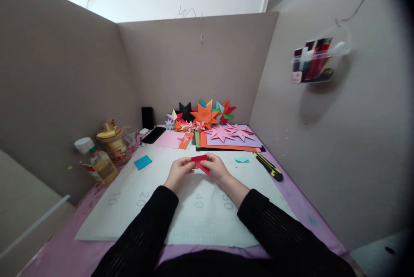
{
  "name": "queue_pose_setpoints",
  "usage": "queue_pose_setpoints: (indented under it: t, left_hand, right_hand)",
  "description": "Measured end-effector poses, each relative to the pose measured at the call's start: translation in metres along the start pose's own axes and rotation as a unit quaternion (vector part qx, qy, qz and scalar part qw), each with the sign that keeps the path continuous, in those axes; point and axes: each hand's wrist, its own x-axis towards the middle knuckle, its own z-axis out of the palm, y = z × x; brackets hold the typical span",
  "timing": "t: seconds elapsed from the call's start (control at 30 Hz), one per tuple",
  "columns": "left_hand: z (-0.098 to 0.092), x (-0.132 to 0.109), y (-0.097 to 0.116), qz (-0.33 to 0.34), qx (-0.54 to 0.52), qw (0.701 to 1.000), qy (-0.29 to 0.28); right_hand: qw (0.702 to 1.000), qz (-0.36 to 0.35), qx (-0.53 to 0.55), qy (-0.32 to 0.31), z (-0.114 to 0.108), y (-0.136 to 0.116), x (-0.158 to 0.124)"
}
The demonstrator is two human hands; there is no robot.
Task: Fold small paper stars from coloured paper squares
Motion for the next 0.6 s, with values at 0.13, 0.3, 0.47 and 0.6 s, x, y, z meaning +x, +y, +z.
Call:
queue_pose_setpoints:
  t: [0.13, 0.3, 0.47, 0.6]
  left_hand:
    - [-0.0005, -0.0008, 0.0022, 0.004, 0.005, 1.000, -0.008]
    - [0.0007, -0.0006, 0.0002, -0.003, 0.011, 1.000, -0.010]
    - [0.0018, -0.0010, 0.0000, 0.001, -0.033, 0.999, -0.011]
    - [0.0022, -0.0015, 0.0023, 0.002, -0.071, 0.997, 0.000]
  right_hand:
    - [0.999, 0.012, 0.033, -0.010, -0.0012, -0.0016, 0.0001]
    - [1.000, 0.001, -0.004, -0.014, 0.0003, -0.0040, -0.0016]
    - [1.000, 0.000, 0.022, 0.004, 0.0016, -0.0041, -0.0011]
    - [0.996, 0.039, 0.083, 0.010, 0.0024, -0.0056, -0.0009]
